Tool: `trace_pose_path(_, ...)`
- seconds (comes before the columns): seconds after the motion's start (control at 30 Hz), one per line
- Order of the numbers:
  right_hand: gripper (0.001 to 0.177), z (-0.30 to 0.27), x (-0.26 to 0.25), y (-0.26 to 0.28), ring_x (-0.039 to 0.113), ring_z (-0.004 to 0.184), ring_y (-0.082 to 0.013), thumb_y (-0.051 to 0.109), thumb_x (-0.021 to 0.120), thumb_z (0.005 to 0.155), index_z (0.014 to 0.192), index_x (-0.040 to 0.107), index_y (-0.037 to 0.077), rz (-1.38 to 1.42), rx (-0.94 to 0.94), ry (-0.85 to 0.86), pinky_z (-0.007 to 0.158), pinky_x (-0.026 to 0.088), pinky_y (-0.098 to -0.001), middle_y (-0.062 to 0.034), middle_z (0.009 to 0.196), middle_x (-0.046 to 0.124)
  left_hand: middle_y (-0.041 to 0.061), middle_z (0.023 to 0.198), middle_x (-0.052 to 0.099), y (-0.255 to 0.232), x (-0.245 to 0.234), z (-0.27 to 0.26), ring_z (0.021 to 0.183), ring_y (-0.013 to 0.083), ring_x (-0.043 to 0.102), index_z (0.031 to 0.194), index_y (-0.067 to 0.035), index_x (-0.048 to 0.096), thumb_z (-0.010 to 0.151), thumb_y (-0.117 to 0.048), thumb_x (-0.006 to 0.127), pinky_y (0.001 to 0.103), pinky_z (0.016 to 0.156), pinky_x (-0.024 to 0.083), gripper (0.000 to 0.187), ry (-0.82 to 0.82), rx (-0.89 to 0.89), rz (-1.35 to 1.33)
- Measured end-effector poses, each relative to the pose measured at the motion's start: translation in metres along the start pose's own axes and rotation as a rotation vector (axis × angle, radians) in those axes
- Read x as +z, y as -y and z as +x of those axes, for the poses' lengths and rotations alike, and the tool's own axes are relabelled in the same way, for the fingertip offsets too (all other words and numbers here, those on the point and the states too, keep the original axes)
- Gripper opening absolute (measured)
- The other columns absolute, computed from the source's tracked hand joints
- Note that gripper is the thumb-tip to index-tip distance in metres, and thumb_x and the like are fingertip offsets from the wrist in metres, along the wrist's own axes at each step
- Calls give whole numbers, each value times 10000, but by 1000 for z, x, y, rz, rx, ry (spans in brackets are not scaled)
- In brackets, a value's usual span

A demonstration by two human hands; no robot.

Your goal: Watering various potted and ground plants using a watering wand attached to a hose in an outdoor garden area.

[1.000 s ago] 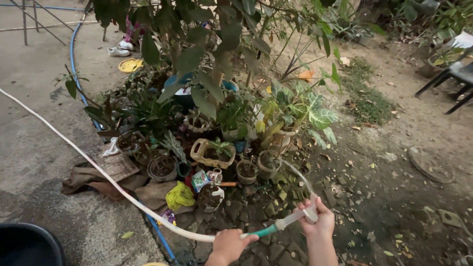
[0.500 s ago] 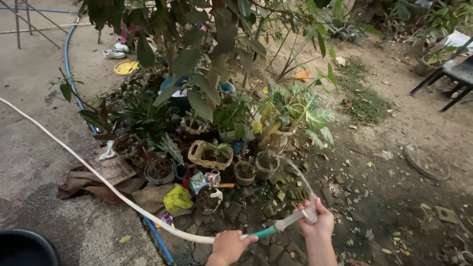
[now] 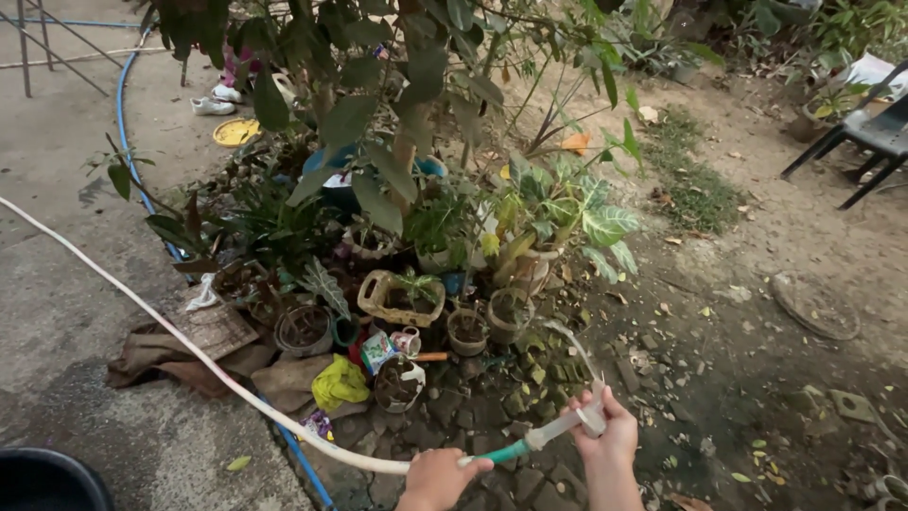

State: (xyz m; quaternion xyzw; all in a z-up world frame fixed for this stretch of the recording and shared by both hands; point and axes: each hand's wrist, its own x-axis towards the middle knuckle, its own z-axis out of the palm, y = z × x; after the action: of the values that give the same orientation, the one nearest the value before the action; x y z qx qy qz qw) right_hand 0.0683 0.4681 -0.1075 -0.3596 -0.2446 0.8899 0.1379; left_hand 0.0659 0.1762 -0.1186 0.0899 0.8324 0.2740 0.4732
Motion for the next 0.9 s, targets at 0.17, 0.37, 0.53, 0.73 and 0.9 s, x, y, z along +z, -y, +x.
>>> trace_pose_path(0.17, 145, 42, 2, 1, 489, 642, -252, 299, 495, 1057, 1028, 535, 162, 25, 9, 84, 687, 398, -420, -47, 752, 521, 23, 1006, 604, 9, 4, 57, 1010, 242, 594, 936, -291, 606, 885, -937, 404, 352, 920, 421, 679, -60, -93, 81)
trace_pose_path(0.37, 159, -35, 128, 43, 519, 627, -206, 243, 483, 1089, 1157, 571, 130, 38, -191, 77, 674, 468, -366, -22, 727, 541, 34, 936, 588, -61, -85, 10, 936, 247, 586, 887, -196, 561, 987, -836, 414, 370, 830, 412, 665, -179, -11, 68)
trace_pose_path(0.53, 81, -52, 156, 65, 519, 600, -239, 217, 465, 1079, 1074, 525, 162, 143, -265, 186, 642, 456, -385, -51, 718, 547, -36, 653, 396, -87, -109, -26, 551, 127, 421, 757, -209, 414, 1046, -758, 426, 292, 588, 333, 621, -267, 160, 4)
trace_pose_path(0.73, 403, -92, 169, 50, 500, 581, -131, 153, 453, 1064, 1450, 510, 55, 62, -256, 74, 570, 452, -279, -6, 725, 534, -31, 645, 267, -71, -99, -19, 530, 103, 304, 738, -211, 328, 1047, -735, 487, 275, 614, 241, 628, -233, 95, -119)
trace_pose_path(0.9, 172, -60, 134, 31, 477, 618, -261, 233, 462, 1071, 1180, 517, 113, 124, -282, 230, 628, 404, -414, -71, 739, 500, -27, 661, 219, -49, -92, -8, 535, 110, 283, 745, -215, 312, 1041, -768, 440, 275, 623, 206, 640, -204, 71, -76)
